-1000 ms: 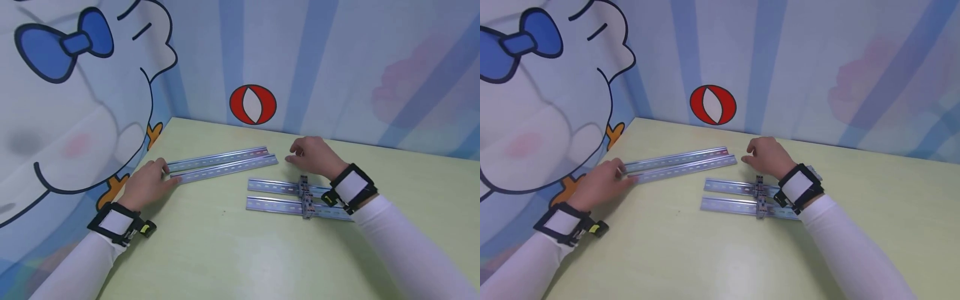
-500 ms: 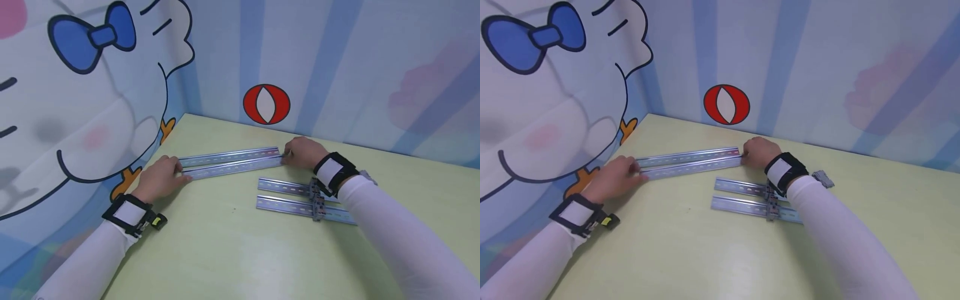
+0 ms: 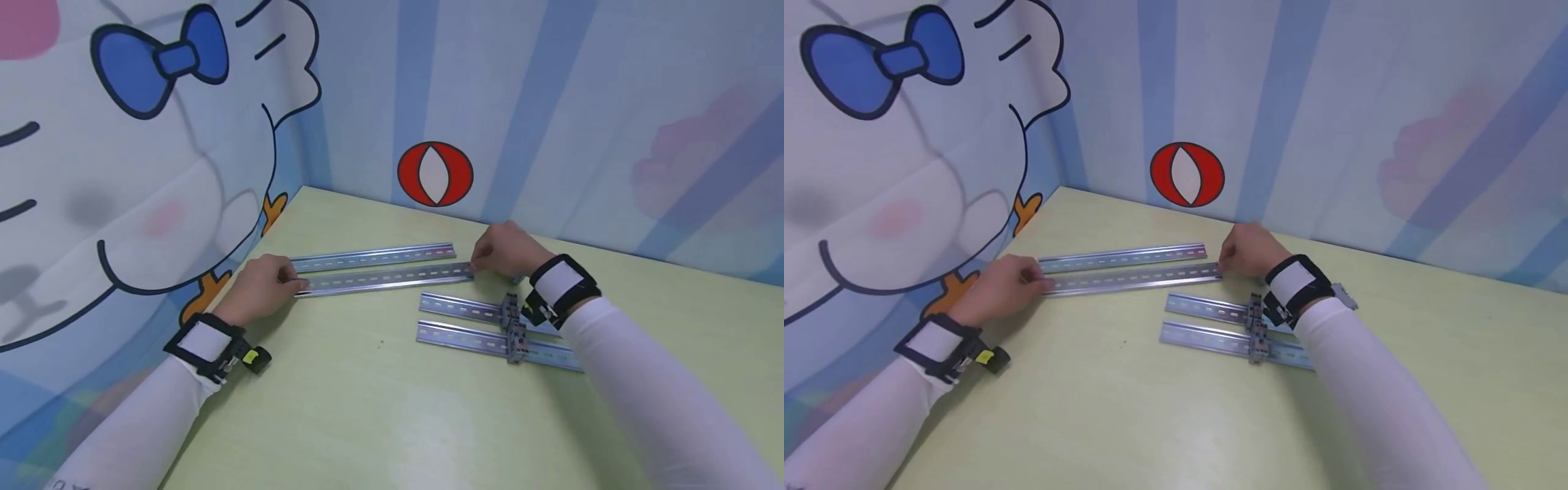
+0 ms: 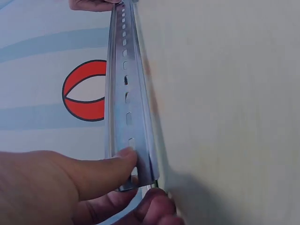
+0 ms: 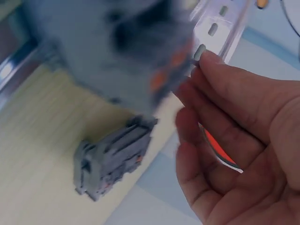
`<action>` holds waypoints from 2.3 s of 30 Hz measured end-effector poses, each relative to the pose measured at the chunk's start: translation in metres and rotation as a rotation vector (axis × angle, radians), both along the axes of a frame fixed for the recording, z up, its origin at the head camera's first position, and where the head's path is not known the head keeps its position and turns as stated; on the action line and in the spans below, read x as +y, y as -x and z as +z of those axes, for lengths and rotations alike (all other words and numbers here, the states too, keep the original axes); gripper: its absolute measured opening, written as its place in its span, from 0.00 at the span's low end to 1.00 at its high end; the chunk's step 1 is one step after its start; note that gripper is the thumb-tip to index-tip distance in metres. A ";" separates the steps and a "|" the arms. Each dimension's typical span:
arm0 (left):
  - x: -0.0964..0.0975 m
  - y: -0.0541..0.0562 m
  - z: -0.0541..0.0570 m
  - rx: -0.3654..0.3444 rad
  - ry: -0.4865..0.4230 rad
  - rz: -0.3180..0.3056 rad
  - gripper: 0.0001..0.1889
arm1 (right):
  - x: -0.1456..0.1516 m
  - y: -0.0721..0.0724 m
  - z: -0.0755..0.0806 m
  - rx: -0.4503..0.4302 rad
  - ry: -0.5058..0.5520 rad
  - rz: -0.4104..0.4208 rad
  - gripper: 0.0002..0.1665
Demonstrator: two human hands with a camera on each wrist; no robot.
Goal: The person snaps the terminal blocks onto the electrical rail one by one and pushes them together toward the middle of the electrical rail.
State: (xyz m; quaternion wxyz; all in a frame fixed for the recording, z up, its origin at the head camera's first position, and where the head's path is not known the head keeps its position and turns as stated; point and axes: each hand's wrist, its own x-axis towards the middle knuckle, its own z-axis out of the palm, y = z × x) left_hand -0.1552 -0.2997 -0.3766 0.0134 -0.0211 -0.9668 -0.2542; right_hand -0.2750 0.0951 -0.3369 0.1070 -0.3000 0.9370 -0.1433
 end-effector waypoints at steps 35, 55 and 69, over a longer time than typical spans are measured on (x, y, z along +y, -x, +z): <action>0.129 -0.029 0.050 0.027 -0.064 -0.459 0.24 | 0.165 -0.144 0.028 -0.099 0.060 -0.073 0.22; 0.164 -0.058 0.011 -0.071 0.030 -0.561 0.21 | 0.180 -0.179 -0.018 -0.243 -0.141 -0.149 0.19; 0.162 -0.056 0.006 -0.031 0.030 -0.555 0.19 | 0.172 -0.178 -0.022 -0.238 -0.170 -0.198 0.20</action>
